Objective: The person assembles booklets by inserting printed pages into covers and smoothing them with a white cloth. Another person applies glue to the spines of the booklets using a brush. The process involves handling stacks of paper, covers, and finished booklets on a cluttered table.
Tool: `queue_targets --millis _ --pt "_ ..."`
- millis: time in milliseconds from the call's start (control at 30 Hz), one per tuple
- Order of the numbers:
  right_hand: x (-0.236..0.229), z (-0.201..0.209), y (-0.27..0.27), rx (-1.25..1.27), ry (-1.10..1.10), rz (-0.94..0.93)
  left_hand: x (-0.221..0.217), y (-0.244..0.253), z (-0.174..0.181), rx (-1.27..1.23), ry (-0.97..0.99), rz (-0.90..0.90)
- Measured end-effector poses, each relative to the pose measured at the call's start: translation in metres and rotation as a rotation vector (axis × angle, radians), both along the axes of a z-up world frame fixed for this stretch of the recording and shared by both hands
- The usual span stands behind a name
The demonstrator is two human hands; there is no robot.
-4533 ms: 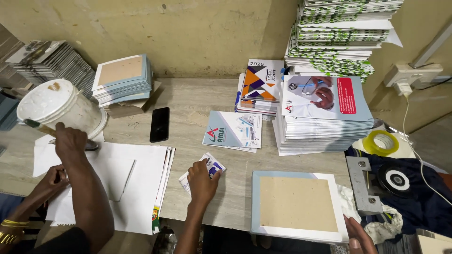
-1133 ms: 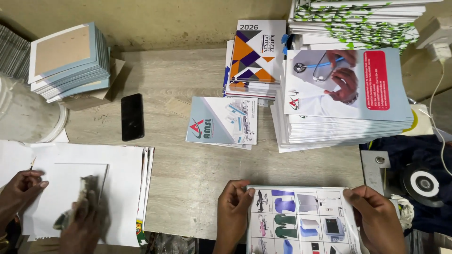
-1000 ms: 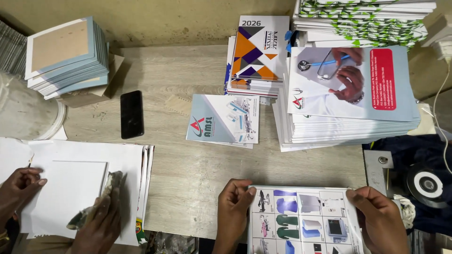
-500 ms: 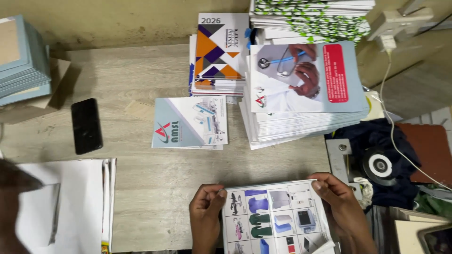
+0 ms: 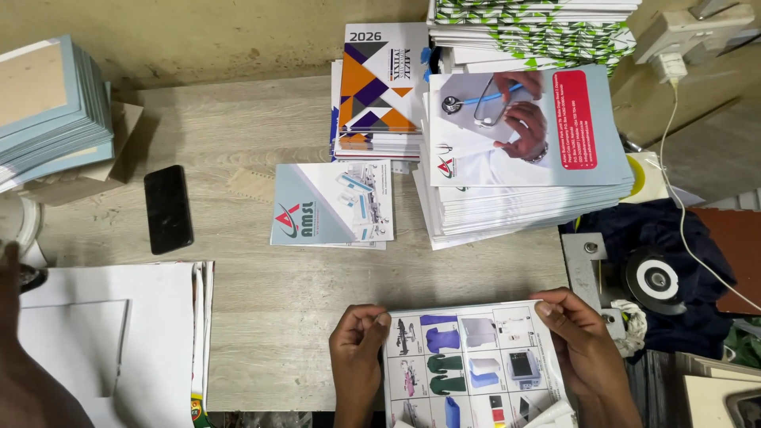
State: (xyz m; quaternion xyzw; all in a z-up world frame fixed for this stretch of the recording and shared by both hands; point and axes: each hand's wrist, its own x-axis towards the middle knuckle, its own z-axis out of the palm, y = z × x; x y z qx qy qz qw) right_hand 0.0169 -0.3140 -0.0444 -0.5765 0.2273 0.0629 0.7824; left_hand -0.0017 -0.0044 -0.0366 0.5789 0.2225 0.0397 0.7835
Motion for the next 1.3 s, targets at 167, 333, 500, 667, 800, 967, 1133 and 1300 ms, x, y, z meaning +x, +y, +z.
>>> queue_targets --millis 167,333,500,667,800,967,1133,1300 --pt "0.000 -0.003 -0.001 -0.025 -0.009 -0.003 0.001 -0.001 -0.001 -0.014 -0.002 0.005" --pt "0.000 0.002 0.002 -0.026 -0.009 -0.024 0.001 -0.001 0.005 0.029 0.022 -0.006" --pt "0.001 0.000 0.001 -0.022 -0.012 -0.015 -0.001 0.001 0.000 0.022 0.000 -0.017" --pt "0.003 0.003 0.002 0.000 -0.021 -0.004 -0.002 0.005 -0.004 0.009 -0.008 -0.041" --pt "0.004 -0.001 0.001 -0.023 -0.028 0.007 -0.003 0.006 -0.006 -0.029 -0.019 -0.040" --pt "0.004 -0.003 0.001 -0.010 -0.027 0.019 -0.004 0.005 -0.006 -0.020 -0.030 -0.030" --pt "0.006 -0.003 0.000 0.010 -0.036 0.021 -0.003 0.005 -0.004 0.009 -0.033 -0.033" --pt "0.009 0.003 0.004 0.003 -0.037 0.035 -0.002 0.007 0.010 0.107 0.016 -0.067"
